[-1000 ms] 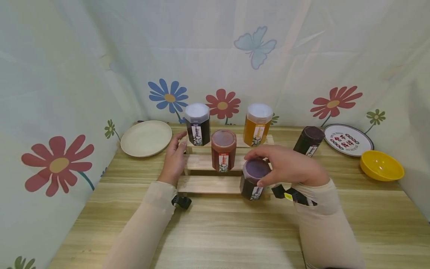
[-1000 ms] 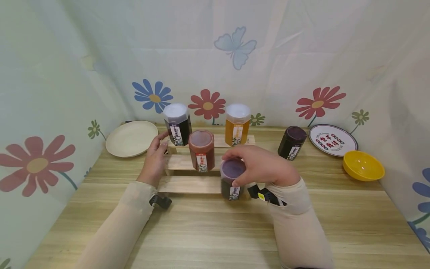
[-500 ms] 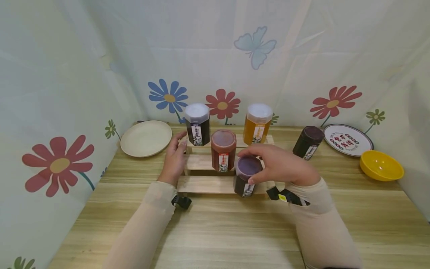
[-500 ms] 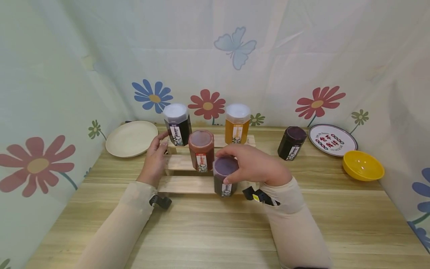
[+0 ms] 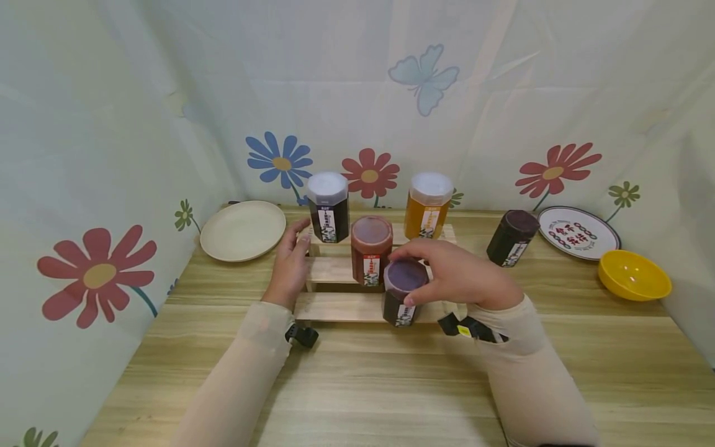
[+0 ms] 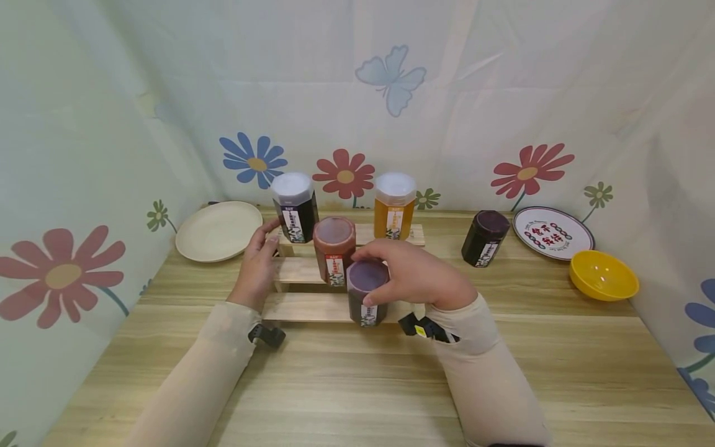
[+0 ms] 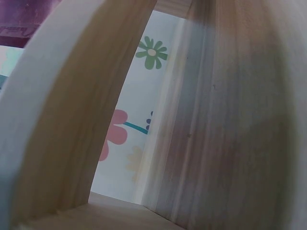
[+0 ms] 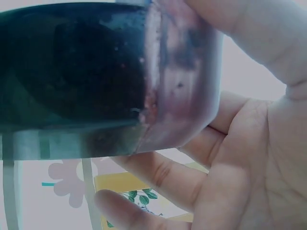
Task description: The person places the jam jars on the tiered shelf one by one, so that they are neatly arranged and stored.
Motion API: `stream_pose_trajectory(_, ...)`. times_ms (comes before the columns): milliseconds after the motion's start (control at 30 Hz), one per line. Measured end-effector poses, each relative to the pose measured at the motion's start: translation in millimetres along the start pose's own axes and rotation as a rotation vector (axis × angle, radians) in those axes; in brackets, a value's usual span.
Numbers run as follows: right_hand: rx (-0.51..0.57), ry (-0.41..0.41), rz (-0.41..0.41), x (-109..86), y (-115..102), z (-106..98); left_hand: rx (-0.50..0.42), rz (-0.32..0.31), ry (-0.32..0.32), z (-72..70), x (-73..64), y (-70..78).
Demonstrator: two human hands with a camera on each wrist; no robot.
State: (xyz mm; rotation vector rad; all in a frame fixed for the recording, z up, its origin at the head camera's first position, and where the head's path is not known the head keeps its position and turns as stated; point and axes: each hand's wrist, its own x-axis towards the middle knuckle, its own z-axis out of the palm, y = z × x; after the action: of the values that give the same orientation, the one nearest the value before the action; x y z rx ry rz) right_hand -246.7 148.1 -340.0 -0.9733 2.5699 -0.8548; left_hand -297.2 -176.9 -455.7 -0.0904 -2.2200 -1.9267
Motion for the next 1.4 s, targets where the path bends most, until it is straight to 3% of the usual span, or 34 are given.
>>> stream_pose_trajectory(433,-0.036,-0.008,-0.07,1.9,-7.6,6.9,-0.017,-0.007,-0.01,0.1,-2.1,2.7)
stream_pose_trajectory(733,-0.077,0.024,-0.174,6.1,-17.7,17.0,-0.014,-0.011,-0.011,-0.1,-0.8,2.2)
stream_pose_trajectory(1400,-0.1,0.057,-0.134,10.7,-32.9,33.2,-0.007,-0.027,0.006,-0.1,-1.5,0.7)
